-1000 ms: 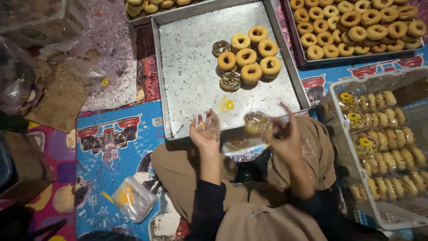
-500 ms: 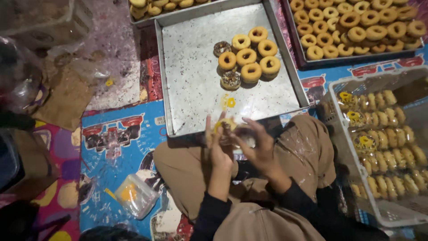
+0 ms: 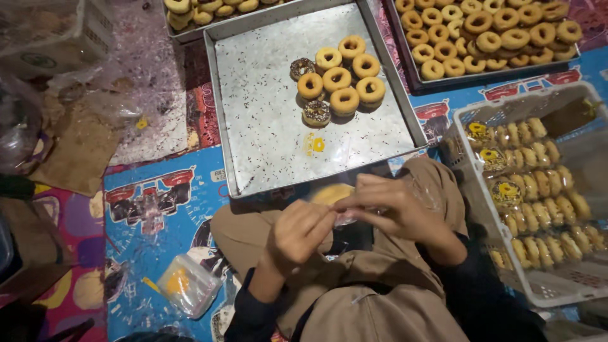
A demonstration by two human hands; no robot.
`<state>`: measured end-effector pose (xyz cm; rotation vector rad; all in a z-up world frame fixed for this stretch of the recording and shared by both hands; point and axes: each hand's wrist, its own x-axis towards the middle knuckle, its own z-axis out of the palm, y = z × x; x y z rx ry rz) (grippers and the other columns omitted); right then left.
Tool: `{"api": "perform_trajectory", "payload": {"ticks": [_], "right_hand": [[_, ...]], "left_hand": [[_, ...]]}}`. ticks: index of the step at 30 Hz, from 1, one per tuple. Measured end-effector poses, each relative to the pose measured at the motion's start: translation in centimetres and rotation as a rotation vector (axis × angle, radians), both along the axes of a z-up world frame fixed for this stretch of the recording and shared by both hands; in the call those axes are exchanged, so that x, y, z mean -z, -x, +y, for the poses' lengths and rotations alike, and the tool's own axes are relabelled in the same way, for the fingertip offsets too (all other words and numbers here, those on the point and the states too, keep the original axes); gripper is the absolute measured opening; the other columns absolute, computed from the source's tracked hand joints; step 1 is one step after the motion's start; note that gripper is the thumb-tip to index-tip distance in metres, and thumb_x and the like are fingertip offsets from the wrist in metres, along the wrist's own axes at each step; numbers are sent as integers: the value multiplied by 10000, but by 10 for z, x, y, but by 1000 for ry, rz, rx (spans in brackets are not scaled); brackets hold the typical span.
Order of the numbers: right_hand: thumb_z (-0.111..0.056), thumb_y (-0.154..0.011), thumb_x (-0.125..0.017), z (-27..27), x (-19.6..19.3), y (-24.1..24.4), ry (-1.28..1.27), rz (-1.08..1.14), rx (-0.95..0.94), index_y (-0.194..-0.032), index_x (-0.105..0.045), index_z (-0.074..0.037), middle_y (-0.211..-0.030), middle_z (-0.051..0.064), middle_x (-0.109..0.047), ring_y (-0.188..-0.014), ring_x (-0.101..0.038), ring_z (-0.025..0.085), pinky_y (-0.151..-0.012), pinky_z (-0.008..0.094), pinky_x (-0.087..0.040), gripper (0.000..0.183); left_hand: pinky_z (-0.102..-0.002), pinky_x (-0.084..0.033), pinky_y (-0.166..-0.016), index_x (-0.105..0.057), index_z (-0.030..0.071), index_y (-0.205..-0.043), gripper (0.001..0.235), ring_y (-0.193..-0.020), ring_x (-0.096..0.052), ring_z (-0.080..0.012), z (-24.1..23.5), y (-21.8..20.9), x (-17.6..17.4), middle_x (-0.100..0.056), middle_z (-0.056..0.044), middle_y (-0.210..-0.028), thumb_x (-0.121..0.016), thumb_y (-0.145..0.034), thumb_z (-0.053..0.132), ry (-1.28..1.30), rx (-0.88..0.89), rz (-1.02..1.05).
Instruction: The person sits on the floor and repeatedly picks donuts from a metal tray, places them into small plastic bags, and sets the filled bags into a white crate. The person handles donuts one at a time throughout the clip.
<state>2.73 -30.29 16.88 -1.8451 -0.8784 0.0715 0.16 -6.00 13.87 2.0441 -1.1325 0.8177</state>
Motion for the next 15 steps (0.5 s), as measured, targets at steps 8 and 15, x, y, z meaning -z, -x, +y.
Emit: {"api": "perform_trajectory", "payload": {"ticks": [8, 15], "right_hand": [[-148, -764, -876, 27, 11, 12, -75, -515, 159, -1027, -763, -91, -918, 11, -652, -925, -563, 234, -816, 374, -475, 292], [-187, -820, -789, 24, 81, 28, 111, -792, 298, -1013, -764, -94, -981, 8, -648, -955, -565, 241, -863, 404, -434, 216]], "left_hand": [[-454, -585, -840, -589, -82, -1195, 371, -949, -721, -354, 9, 24, -11, -696, -200, -1044, -698, -858, 29, 29, -29, 69], [-463, -591, -881, -637, -46, -1194, 394, -989, -723, -343, 16, 25, -3, -714, -175, -1035, -701, -819, 53, -50, -121, 72]]}}
